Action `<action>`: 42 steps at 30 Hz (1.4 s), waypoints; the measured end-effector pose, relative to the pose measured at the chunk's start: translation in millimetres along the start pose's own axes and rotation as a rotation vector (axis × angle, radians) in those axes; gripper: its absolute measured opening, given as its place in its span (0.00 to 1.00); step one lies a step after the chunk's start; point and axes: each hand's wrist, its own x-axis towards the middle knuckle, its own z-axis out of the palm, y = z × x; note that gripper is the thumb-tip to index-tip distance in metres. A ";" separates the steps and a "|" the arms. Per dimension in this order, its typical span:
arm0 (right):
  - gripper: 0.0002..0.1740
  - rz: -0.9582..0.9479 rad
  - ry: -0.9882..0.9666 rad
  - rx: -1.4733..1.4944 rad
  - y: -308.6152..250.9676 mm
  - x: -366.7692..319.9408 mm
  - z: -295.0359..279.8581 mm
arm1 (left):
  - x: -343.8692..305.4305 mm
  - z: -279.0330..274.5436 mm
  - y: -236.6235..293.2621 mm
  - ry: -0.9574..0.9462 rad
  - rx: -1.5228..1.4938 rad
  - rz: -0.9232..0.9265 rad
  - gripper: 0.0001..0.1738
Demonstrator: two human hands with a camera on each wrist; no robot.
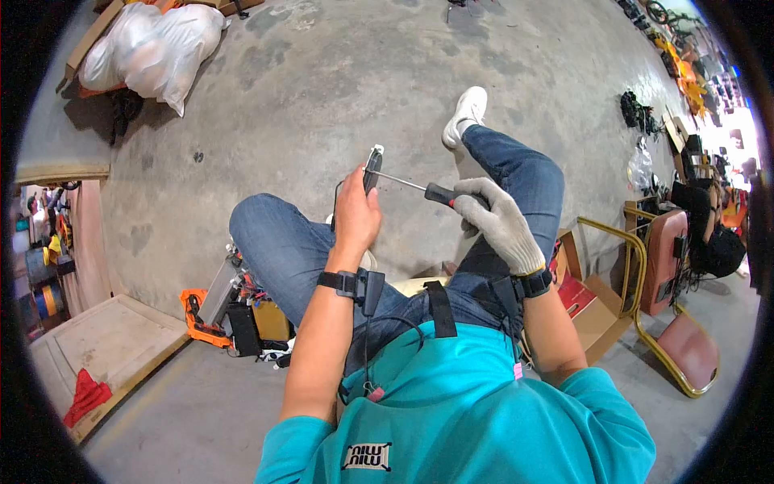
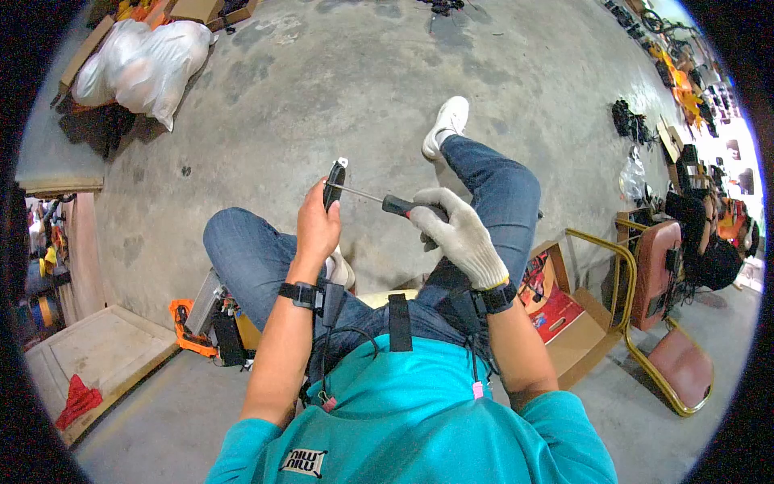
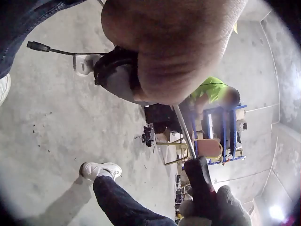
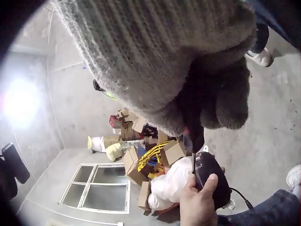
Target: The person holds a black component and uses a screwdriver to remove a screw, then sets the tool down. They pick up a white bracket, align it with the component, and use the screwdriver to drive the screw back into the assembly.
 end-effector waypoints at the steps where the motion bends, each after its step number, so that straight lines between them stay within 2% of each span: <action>1: 0.17 0.006 -0.020 -0.045 -2.9 0.5 -0.1 | 2.5 -0.8 -0.1 0.018 0.005 -0.012 0.33; 3: 0.17 0.063 -0.039 -0.101 -0.1 -12.9 -8.9 | -11.6 4.3 11.8 0.002 -0.011 -0.057 0.30; 5: 0.19 0.058 0.010 0.123 10.7 -3.9 -8.4 | -2.0 -5.4 15.3 0.081 -0.103 -0.299 0.21; 6: 0.19 0.065 0.001 0.138 14.8 -3.7 -3.4 | -4.3 -10.1 11.3 0.099 -0.067 -0.322 0.17; 7: 0.20 0.060 0.009 0.244 17.4 -2.3 -4.3 | -3.3 -7.1 7.5 0.097 -0.069 -0.323 0.17; 9: 0.21 0.048 0.023 0.349 23.2 2.5 -5.4 | 2.6 -0.7 -0.1 -0.015 -0.360 -0.351 0.22; 11: 0.22 0.138 -0.124 0.464 31.5 6.5 -4.0 | 1.1 5.1 -4.0 -0.024 -0.420 -0.335 0.21; 13: 0.22 0.153 -0.173 0.514 37.7 13.4 -0.2 | 3.1 -0.1 0.5 -0.107 -0.618 -0.396 0.20; 17: 0.26 0.171 -0.163 0.622 38.0 14.4 12.8 | 0.2 -0.2 0.0 -0.052 -0.614 -0.369 0.19; 19: 0.26 0.102 -0.247 0.649 40.0 14.1 16.9 | -0.8 -2.8 6.9 -0.088 -0.667 -0.295 0.18; 20: 0.26 0.058 -0.269 0.628 38.9 12.9 18.9 | -1.9 -5.3 9.7 -0.088 -0.664 -0.296 0.18; 22: 0.25 0.062 -0.271 0.605 33.5 13.5 19.0 | -2.5 -12.4 21.6 -0.231 -0.804 -0.337 0.18; 24: 0.25 0.064 -0.273 0.580 37.3 16.1 17.5 | -1.3 -12.0 22.6 -0.231 -0.819 -0.353 0.19; 26: 0.25 0.136 -0.222 0.902 51.5 20.3 15.2 | -2.5 -12.7 23.5 -0.226 -0.832 -0.373 0.19; 28: 0.24 0.121 -0.222 0.819 39.7 18.0 17.9 | -3.6 -12.4 25.3 -0.197 -0.976 -0.385 0.17; 31: 0.23 0.064 -0.219 0.705 31.3 18.6 25.7 | -4.7 -11.8 26.1 -0.198 -1.017 -0.369 0.18; 34: 0.16 0.054 -0.216 0.478 38.8 32.7 31.8 | -4.5 -14.4 26.7 -0.228 -1.055 -0.401 0.18; 37: 0.15 0.034 -0.188 0.328 42.7 42.4 39.7 | -4.4 -12.6 25.2 -0.225 -1.061 -0.359 0.18; 42: 0.19 0.004 -0.071 0.202 20.4 33.0 50.8 | -5.4 -11.8 24.8 -0.209 -1.024 -0.356 0.20</action>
